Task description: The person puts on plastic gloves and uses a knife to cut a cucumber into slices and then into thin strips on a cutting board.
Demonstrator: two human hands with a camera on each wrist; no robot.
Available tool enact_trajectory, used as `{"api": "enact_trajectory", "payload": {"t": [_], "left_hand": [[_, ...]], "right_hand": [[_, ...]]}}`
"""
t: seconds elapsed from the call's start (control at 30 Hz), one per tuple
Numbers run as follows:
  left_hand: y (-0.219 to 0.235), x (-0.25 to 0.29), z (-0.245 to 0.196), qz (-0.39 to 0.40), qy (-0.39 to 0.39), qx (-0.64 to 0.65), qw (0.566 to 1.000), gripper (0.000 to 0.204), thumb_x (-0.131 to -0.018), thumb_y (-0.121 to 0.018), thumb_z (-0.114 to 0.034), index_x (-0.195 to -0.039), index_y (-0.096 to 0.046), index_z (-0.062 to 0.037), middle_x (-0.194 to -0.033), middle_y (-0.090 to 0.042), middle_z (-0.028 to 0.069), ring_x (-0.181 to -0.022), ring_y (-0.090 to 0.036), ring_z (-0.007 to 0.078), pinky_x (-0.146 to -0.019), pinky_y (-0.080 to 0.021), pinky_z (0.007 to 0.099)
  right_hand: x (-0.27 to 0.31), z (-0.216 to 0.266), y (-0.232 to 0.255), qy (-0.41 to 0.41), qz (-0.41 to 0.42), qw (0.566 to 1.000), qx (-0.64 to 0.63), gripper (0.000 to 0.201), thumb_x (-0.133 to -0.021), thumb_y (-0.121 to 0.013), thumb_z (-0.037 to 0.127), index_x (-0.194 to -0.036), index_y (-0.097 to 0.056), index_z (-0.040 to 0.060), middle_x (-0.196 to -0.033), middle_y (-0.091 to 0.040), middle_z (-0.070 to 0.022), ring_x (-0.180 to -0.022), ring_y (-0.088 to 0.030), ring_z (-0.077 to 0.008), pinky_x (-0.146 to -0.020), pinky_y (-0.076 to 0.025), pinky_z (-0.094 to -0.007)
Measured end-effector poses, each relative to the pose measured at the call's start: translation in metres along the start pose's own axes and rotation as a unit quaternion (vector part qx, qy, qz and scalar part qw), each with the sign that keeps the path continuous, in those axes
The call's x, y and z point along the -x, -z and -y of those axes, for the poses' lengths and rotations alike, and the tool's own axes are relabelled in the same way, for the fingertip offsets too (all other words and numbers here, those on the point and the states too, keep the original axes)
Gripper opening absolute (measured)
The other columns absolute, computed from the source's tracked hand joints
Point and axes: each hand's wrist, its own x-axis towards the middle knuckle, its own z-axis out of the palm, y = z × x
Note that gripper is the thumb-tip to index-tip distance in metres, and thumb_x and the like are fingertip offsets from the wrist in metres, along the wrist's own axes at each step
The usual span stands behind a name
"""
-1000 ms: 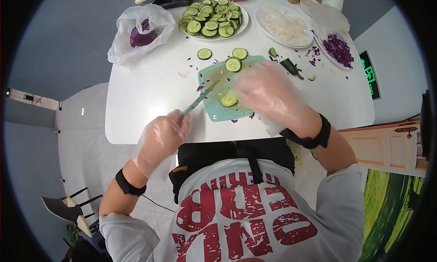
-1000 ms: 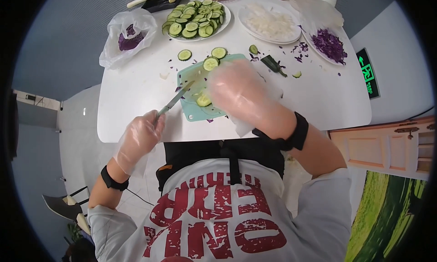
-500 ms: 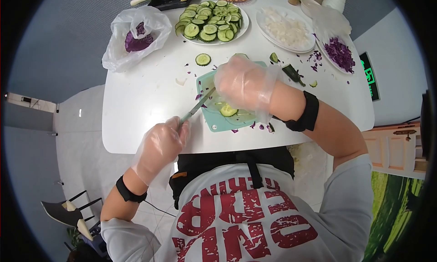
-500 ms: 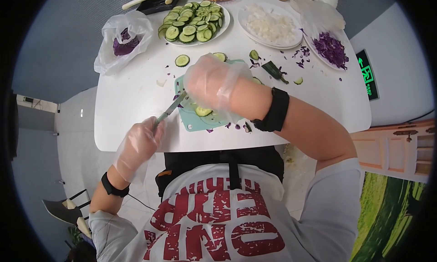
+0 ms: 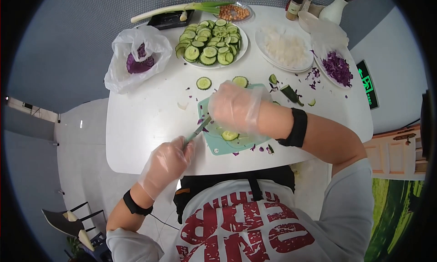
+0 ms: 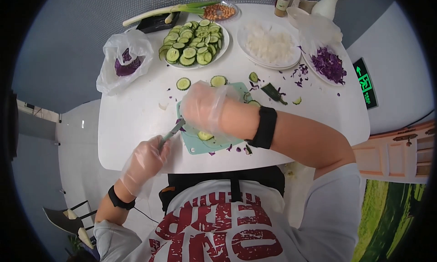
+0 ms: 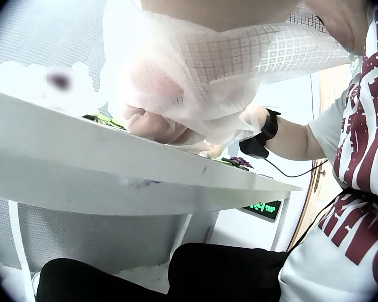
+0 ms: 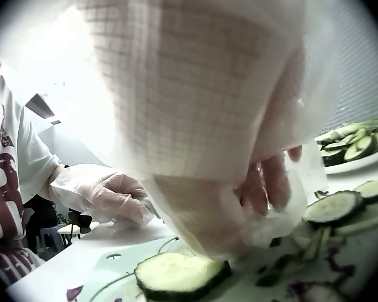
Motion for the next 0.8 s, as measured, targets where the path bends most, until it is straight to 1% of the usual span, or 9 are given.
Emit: {"api": "enact_trajectory", "payload": {"t": [0.17,0.23,0.3,0.47,0.57,0.63,0.73,0.77,0.8], "left_hand": [[0.0,-0.001,0.0,-0.007,-0.01,-0.009,1.0,0.02,-0.093,-0.066,-0.016,-0.082,-0.067,0.0003,-0.056,-0.053,0.0209,-0.045,-0.052,0.0336,-0.048,-0.044,0.0405],[0.0,-0.002,-0.001,-0.01,-0.011,-0.007,1.0,0.019,-0.093,-0.066,-0.015,-0.082,-0.067,0.0003,-0.056,-0.052,0.0209,-0.045,-0.051,0.0339,-0.048,-0.044,0.0407],[0.001,-0.002,-0.003,-0.012,-0.006,-0.026,1.0,0.029,-0.093,-0.066,-0.023,-0.072,-0.059,-0.0037,-0.054,-0.056,0.0197,-0.051,-0.059,0.0396,-0.049,-0.049,0.0458],[-0.002,-0.004,0.001,-0.028,-0.022,-0.028,0.999,0.028,-0.092,-0.067,-0.021,-0.071,-0.059,-0.0036,-0.053,-0.055,0.0189,-0.049,-0.058,0.0386,-0.048,-0.048,0.0443],[0.0,-0.004,-0.002,-0.032,-0.016,-0.017,0.999,0.028,-0.091,-0.068,-0.019,-0.07,-0.059,-0.0035,-0.052,-0.054,0.0188,-0.047,-0.056,0.0381,-0.046,-0.046,0.0436],[0.0,-0.005,-0.003,-0.03,-0.012,-0.013,0.999,0.027,-0.091,-0.068,-0.018,-0.07,-0.059,-0.0034,-0.051,-0.053,0.0188,-0.046,-0.055,0.038,-0.046,-0.046,0.0433],[-0.003,-0.005,0.001,-0.028,-0.003,0.002,1.0,0.027,-0.091,-0.069,-0.018,-0.07,-0.059,-0.0032,-0.051,-0.051,0.019,-0.046,-0.054,0.038,-0.046,-0.045,0.043],[-0.003,-0.005,0.001,-0.032,-0.002,0.007,0.999,0.027,-0.091,-0.069,-0.018,-0.07,-0.059,-0.0032,-0.051,-0.051,0.0188,-0.045,-0.053,0.0379,-0.045,-0.045,0.0428],[-0.003,-0.005,0.0,-0.036,-0.003,0.011,0.999,0.027,-0.091,-0.068,-0.017,-0.07,-0.059,-0.0032,-0.05,-0.05,0.0186,-0.045,-0.052,0.0378,-0.045,-0.045,0.0425]], "right_hand": [[-0.006,0.002,-0.002,-0.021,0.028,0.999,0.002,0.008,-0.073,-0.07,0.017,-0.077,-0.074,0.0105,-0.078,-0.069,-0.0056,-0.077,-0.068,-0.0224,-0.07,-0.049,-0.0356],[-0.007,0.001,-0.003,-0.012,0.038,0.999,-0.026,0.008,-0.073,-0.071,0.017,-0.077,-0.074,0.0109,-0.077,-0.069,-0.0051,-0.076,-0.068,-0.0222,-0.071,-0.049,-0.0349],[-0.006,0.001,-0.001,-0.012,0.033,0.999,-0.025,0.008,-0.073,-0.071,0.017,-0.077,-0.074,0.0108,-0.076,-0.069,-0.0049,-0.075,-0.068,-0.0219,-0.071,-0.049,-0.0345],[-0.002,-0.004,0.004,0.001,0.031,0.999,-0.033,0.008,-0.072,-0.071,0.016,-0.075,-0.073,0.0093,-0.075,-0.069,-0.0062,-0.073,-0.068,-0.0221,-0.072,-0.05,-0.0349],[0.002,-0.007,-0.002,-0.011,0.015,0.996,-0.084,0.008,-0.071,-0.071,0.015,-0.073,-0.072,0.0076,-0.075,-0.069,-0.0088,-0.073,-0.068,-0.0245,-0.074,-0.051,-0.0369],[0.007,-0.01,0.0,-0.033,-0.033,0.992,-0.115,0.008,-0.072,-0.068,0.013,-0.073,-0.072,0.0062,-0.077,-0.069,-0.0114,-0.074,-0.068,-0.0278,-0.076,-0.052,-0.0387],[0.013,-0.021,0.004,-0.043,-0.038,0.988,-0.147,0.008,-0.072,-0.065,0.011,-0.07,-0.071,0.005,-0.076,-0.068,-0.0121,-0.073,-0.068,-0.0298,-0.076,-0.051,-0.0396],[0.016,-0.025,-0.007,-0.049,-0.13,0.979,-0.149,0.007,-0.07,-0.064,0.01,-0.067,-0.068,0.0058,-0.073,-0.065,-0.0111,-0.072,-0.066,-0.031,-0.073,-0.051,-0.0416],[0.018,-0.029,-0.01,-0.049,-0.127,0.979,-0.153,0.007,-0.07,-0.064,0.01,-0.067,-0.068,0.0058,-0.073,-0.065,-0.0111,-0.072,-0.066,-0.031,-0.073,-0.051,-0.0416]]}}
